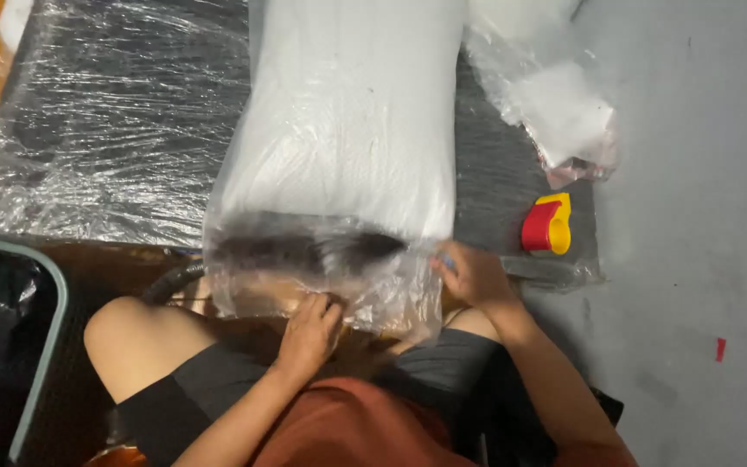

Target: A person is seen stuffing a large white foam cushion into a clear plastic bag and then using a vacuum hose to remove the air, significantly compressing the cushion for easier storage or transport.

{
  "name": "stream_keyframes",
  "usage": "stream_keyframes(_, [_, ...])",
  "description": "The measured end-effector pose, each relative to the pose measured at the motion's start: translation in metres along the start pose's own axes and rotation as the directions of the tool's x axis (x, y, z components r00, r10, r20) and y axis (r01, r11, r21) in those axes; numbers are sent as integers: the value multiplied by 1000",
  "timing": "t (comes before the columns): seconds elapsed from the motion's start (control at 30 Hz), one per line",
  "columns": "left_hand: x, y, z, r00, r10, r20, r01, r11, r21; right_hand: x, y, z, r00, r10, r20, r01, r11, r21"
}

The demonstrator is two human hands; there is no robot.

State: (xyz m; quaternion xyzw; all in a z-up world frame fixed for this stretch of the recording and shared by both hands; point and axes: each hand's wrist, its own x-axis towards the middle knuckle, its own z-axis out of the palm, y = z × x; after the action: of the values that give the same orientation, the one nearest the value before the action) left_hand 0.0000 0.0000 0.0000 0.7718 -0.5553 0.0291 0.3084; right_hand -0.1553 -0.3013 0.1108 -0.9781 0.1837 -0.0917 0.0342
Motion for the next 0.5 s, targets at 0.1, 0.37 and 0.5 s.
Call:
stream_keyframes(0.1, [4,-1,-9,1000,1,-2,-1,999,-38,18,4,10,932,335,-135,-287,913,290])
stream_keyframes(0.37, [18,17,-43,999,12,-48,-15,997,-78,99,106,50,771,635,-56,-603,755,257])
stream_keyframes(0.5, [23,25,-51,1000,-18,-3,18,999,-38,123,61,-3,804,560,-199,-506,821,264])
